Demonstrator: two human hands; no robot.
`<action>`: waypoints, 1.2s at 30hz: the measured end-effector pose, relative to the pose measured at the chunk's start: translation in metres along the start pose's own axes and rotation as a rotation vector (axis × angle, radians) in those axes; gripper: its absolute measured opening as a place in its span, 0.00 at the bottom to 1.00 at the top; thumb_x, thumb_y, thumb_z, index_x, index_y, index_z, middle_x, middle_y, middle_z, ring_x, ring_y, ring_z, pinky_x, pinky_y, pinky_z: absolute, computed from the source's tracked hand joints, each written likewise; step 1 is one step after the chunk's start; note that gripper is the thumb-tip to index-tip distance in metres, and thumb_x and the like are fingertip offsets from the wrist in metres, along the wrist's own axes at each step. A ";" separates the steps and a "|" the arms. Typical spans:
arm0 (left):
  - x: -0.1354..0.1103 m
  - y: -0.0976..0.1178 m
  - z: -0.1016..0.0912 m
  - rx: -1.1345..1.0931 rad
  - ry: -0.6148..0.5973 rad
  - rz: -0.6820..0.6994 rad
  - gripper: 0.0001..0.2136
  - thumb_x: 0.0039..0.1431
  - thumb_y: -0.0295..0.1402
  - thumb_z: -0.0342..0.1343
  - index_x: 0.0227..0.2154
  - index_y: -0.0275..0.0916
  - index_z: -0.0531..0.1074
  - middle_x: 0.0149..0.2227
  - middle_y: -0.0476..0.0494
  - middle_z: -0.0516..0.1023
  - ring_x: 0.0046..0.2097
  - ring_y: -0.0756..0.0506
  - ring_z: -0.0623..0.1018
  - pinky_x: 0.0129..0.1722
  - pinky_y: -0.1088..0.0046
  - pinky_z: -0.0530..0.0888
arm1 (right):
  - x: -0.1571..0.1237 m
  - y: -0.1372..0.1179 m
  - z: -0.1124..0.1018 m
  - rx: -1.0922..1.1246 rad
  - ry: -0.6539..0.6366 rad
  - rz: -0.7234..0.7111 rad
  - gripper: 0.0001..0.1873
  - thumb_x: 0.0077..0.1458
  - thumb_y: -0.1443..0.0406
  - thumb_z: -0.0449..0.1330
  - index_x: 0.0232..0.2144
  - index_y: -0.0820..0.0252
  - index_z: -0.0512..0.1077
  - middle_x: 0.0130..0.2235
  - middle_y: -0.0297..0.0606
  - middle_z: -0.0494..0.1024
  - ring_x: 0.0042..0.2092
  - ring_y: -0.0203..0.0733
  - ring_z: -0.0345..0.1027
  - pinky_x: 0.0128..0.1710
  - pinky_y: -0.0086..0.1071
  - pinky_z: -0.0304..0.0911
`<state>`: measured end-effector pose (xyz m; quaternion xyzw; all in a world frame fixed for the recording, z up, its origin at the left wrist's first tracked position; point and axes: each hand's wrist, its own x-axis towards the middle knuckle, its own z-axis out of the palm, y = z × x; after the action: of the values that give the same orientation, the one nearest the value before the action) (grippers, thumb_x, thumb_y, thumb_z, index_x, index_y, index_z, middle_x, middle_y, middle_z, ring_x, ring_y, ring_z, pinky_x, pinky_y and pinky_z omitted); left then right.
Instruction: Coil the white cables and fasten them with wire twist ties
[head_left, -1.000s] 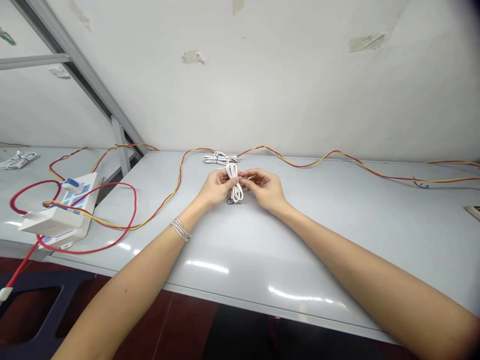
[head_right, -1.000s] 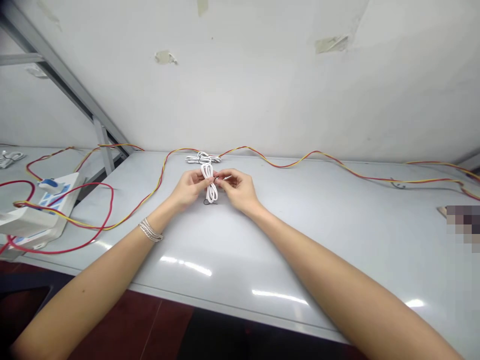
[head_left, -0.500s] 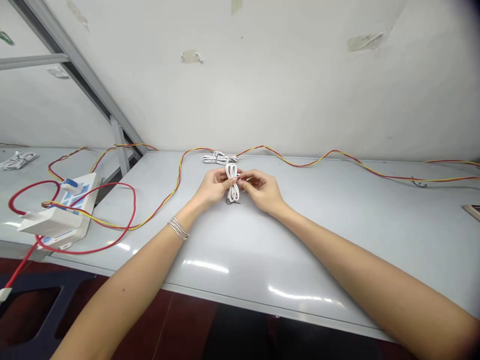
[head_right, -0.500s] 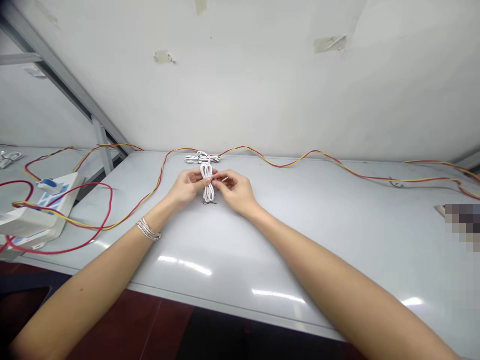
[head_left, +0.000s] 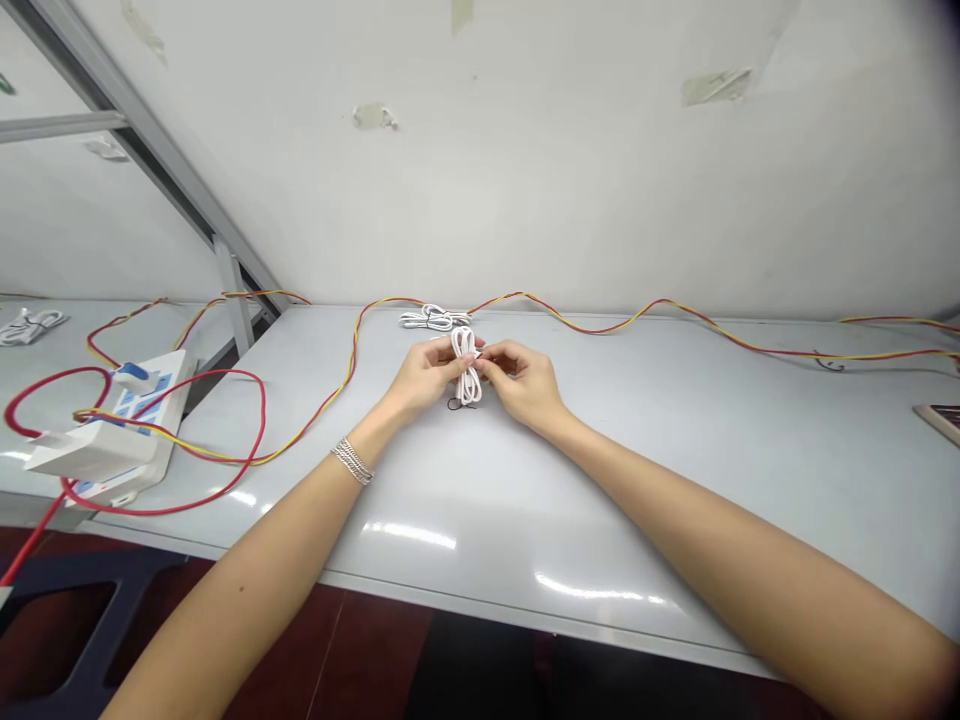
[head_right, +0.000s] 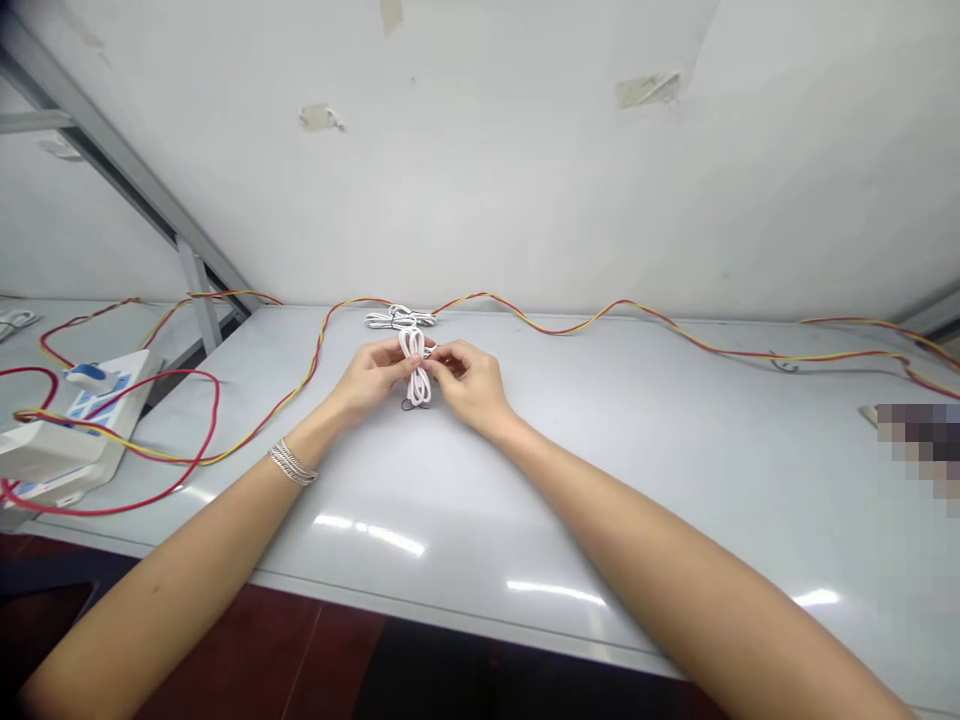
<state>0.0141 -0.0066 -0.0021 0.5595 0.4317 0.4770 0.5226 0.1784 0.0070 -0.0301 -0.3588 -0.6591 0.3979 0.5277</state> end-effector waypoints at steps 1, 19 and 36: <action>0.000 0.000 0.000 0.025 -0.002 0.030 0.23 0.47 0.47 0.68 0.41 0.34 0.79 0.37 0.40 0.81 0.35 0.46 0.77 0.34 0.70 0.74 | 0.000 0.000 0.000 0.021 -0.002 0.009 0.08 0.53 0.60 0.63 0.28 0.59 0.74 0.31 0.37 0.77 0.33 0.39 0.70 0.35 0.34 0.66; -0.009 0.004 0.006 0.421 0.038 0.351 0.15 0.62 0.41 0.56 0.40 0.37 0.82 0.43 0.39 0.83 0.46 0.43 0.81 0.44 0.67 0.77 | 0.010 -0.004 -0.008 0.363 0.013 0.370 0.22 0.38 0.51 0.72 0.28 0.60 0.74 0.28 0.36 0.76 0.29 0.38 0.71 0.28 0.33 0.67; 0.001 -0.009 -0.001 0.519 0.300 0.586 0.11 0.52 0.21 0.55 0.26 0.41 0.80 0.44 0.44 0.78 0.50 0.45 0.77 0.53 0.61 0.75 | 0.012 -0.012 -0.014 0.322 -0.342 0.412 0.19 0.42 0.53 0.71 0.25 0.62 0.74 0.23 0.32 0.70 0.25 0.32 0.61 0.27 0.30 0.58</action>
<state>0.0130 -0.0049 -0.0113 0.6962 0.4315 0.5569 0.1377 0.1889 0.0149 -0.0126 -0.3246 -0.5803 0.6504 0.3672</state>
